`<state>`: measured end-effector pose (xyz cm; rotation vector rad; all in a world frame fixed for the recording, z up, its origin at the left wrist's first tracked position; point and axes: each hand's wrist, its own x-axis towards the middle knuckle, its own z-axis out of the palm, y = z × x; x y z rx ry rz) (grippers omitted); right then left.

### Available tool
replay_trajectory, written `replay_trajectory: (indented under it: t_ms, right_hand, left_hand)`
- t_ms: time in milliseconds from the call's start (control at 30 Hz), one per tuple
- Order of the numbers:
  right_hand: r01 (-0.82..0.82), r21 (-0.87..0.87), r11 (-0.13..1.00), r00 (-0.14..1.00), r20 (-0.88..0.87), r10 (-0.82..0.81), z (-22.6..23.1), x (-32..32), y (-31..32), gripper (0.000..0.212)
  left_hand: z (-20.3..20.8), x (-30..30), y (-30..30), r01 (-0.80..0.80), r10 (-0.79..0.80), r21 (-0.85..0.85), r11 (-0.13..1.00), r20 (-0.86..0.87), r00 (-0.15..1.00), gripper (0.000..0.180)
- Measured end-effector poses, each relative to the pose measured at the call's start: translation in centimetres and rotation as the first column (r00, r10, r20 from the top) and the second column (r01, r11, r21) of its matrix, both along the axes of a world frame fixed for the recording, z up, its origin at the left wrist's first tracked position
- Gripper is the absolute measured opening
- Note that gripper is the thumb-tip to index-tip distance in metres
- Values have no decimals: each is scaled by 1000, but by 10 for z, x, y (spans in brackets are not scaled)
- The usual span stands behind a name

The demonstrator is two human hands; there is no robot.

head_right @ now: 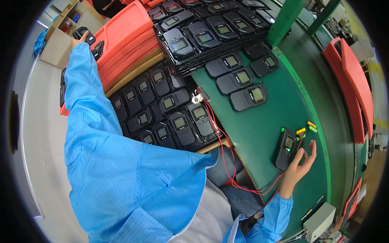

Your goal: Assembling and testing electronic handheld devices on a production line.

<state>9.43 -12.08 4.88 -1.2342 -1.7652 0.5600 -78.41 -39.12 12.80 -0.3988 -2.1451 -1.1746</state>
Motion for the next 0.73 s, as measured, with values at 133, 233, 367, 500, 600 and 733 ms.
replay_trajectory:
  t_ms: [133, 233, 367, 500, 600, 733]
  right_hand:
    - [86, 32, 996, 996, 10, -86, -4, 9, 2, 38]
    - [116, 35, 993, 993, -28, -115, -9, 12, 5, 36]
    - [156, 16, 988, 987, -41, -155, -11, 14, 8, 34]
    - [153, 12, 988, 988, -13, -153, -10, 17, 8, 32]
    - [138, 10, 990, 990, -18, -138, -13, 17, 9, 32]
    - [141, -21, 990, 990, -26, -142, -12, 19, 7, 32]
  left_hand:
    - [-42, -4, 15, 46, -11, -153, 987, 222, 975, 86]
    - [-57, -35, -5, -3, 59, -231, 973, 237, 970, 87]
    - [-62, -45, -1, -77, 102, -401, 913, 42, 994, 88]
    - [-66, -17, 27, -185, 108, -640, 746, -157, 982, 90]
    - [-63, -8, 37, -72, 181, -696, 715, 85, 980, 90]
    - [-32, -2, 29, 257, 196, -763, 592, 447, 873, 85]
